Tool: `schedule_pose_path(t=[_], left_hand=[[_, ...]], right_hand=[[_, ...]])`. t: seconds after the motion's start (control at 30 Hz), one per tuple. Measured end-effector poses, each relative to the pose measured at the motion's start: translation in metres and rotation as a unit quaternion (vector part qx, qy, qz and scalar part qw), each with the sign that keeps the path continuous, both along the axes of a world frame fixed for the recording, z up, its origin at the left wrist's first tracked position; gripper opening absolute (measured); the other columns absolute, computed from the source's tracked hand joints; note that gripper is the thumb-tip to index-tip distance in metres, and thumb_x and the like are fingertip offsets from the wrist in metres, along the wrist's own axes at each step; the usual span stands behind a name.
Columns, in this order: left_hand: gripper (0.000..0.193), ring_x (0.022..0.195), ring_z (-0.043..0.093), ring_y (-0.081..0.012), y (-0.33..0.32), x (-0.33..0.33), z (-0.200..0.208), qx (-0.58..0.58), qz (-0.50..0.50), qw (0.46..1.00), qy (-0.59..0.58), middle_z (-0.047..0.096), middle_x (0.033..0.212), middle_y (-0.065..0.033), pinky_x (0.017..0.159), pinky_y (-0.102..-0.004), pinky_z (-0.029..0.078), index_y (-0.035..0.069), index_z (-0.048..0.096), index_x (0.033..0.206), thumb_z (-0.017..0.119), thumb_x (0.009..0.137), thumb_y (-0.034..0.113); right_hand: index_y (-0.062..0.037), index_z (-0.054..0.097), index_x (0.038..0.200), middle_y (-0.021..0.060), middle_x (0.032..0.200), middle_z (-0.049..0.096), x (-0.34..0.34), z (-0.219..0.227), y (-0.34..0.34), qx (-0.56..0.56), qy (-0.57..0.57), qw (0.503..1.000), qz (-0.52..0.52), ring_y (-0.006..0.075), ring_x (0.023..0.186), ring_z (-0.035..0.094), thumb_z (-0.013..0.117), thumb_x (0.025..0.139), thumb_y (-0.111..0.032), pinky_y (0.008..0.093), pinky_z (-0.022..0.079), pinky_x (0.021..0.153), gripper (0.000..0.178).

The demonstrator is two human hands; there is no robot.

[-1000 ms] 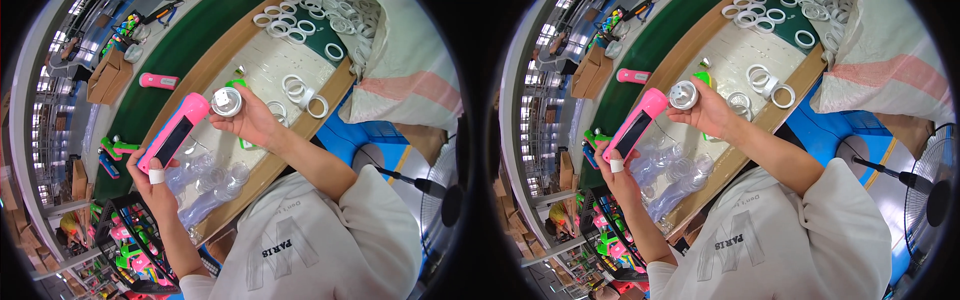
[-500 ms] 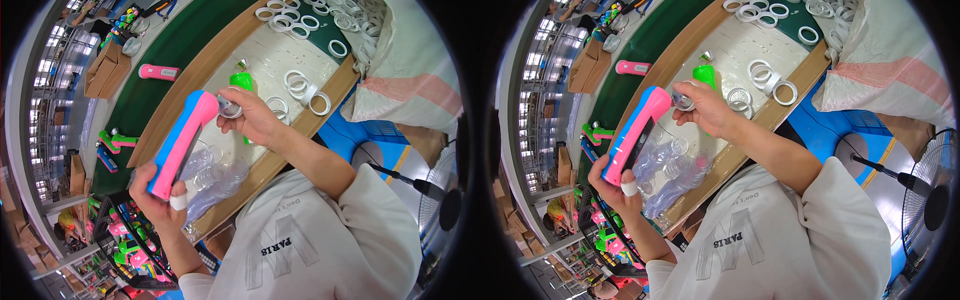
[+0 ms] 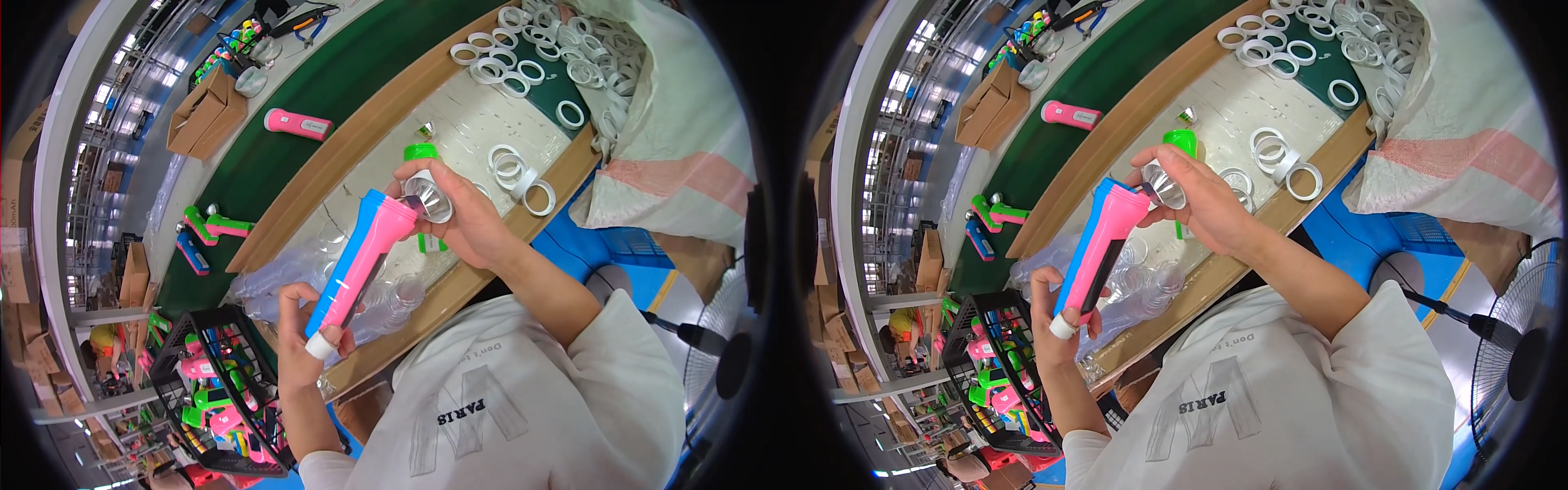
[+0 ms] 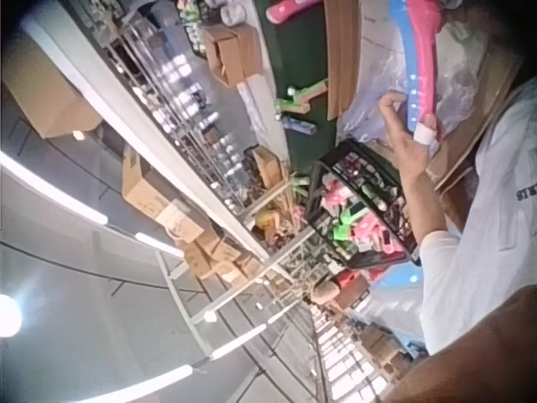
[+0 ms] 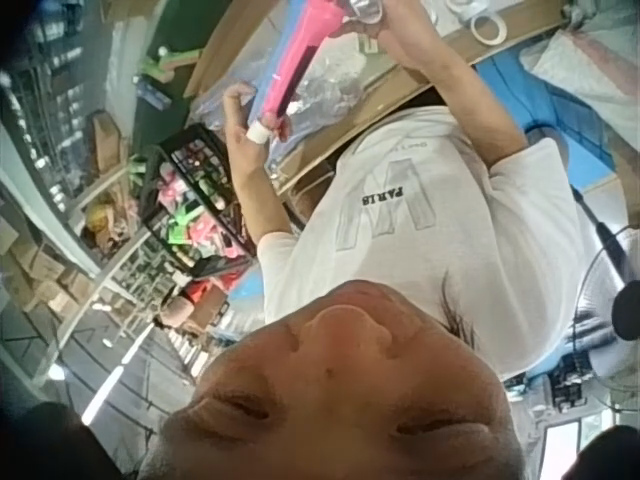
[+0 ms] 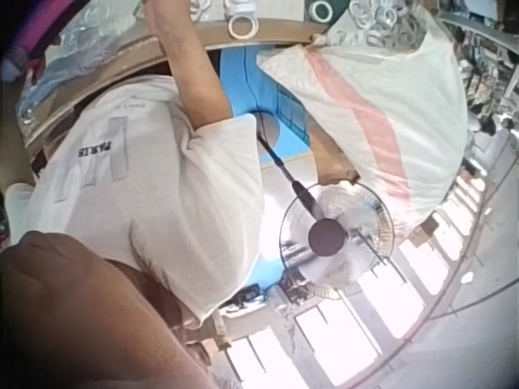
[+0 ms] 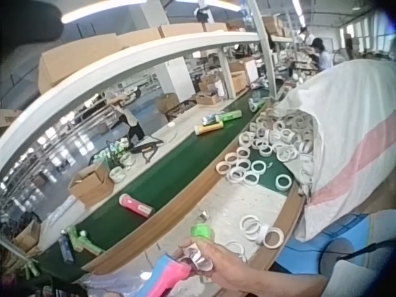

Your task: Assembling flashlight bodies by attaching plastic rings and internal components at an industrial workstation.

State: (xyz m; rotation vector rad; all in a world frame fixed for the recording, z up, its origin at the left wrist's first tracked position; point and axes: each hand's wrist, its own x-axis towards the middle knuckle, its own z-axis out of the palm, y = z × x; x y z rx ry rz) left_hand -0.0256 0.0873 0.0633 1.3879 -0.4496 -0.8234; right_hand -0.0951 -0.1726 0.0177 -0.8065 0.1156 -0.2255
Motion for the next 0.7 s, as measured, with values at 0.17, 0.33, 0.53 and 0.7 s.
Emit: schedule_pose_path(t=[0.17,0.33,0.53,0.7], left_hand=[[0.048,0.077,0.064,-0.0278,-0.014,-0.014,0.027,0.176,-0.032,0.823,-0.539,0.062,0.093,-0.0158,0.069,-0.0356,0.051,0.004,0.056,0.119,0.072,0.074,0.010],[0.049,0.071,0.065,-0.0250,-0.009,-0.015,0.017,0.105,-0.046,0.827,-0.550,0.065,0.093,-0.0167,0.058,-0.0313,0.050,0.002,0.062,0.119,0.075,0.075,0.020],[0.057,0.069,0.063,-0.0195,0.001,-0.023,-0.013,0.011,0.025,0.997,0.072,0.066,0.101,-0.0171,0.049,-0.0263,0.046,0.000,0.057,0.123,0.077,0.077,0.026],[0.044,0.072,0.063,-0.0301,-0.032,-0.013,-0.007,0.188,-0.051,0.729,-0.656,0.063,0.096,-0.0166,0.061,-0.0343,0.051,0.007,0.064,0.115,0.076,0.074,0.016]], right_hand=[[-0.0062,0.051,0.123,0.0097,0.114,0.059,0.002,-0.003,0.002,0.014,0.033,0.998,0.045,0.0185,0.104,0.058,0.036,0.101,-0.043,0.0332,0.048,0.089,0.045],[-0.0018,0.049,0.126,0.0155,0.116,0.055,-0.015,0.007,0.019,-0.342,-0.129,0.930,-0.027,0.0244,0.110,0.053,0.041,0.098,-0.040,0.0362,0.042,0.094,0.048],[-0.0043,0.054,0.120,0.0149,0.116,0.058,-0.011,0.012,0.019,-0.460,-0.146,0.874,-0.057,0.0247,0.097,0.059,0.043,0.097,-0.038,0.0377,0.048,0.082,0.043],[-0.0063,0.055,0.123,0.0074,0.112,0.062,0.000,0.004,-0.009,-0.102,0.192,0.966,0.138,0.0159,0.097,0.060,0.040,0.099,-0.041,0.0293,0.049,0.079,0.045]])
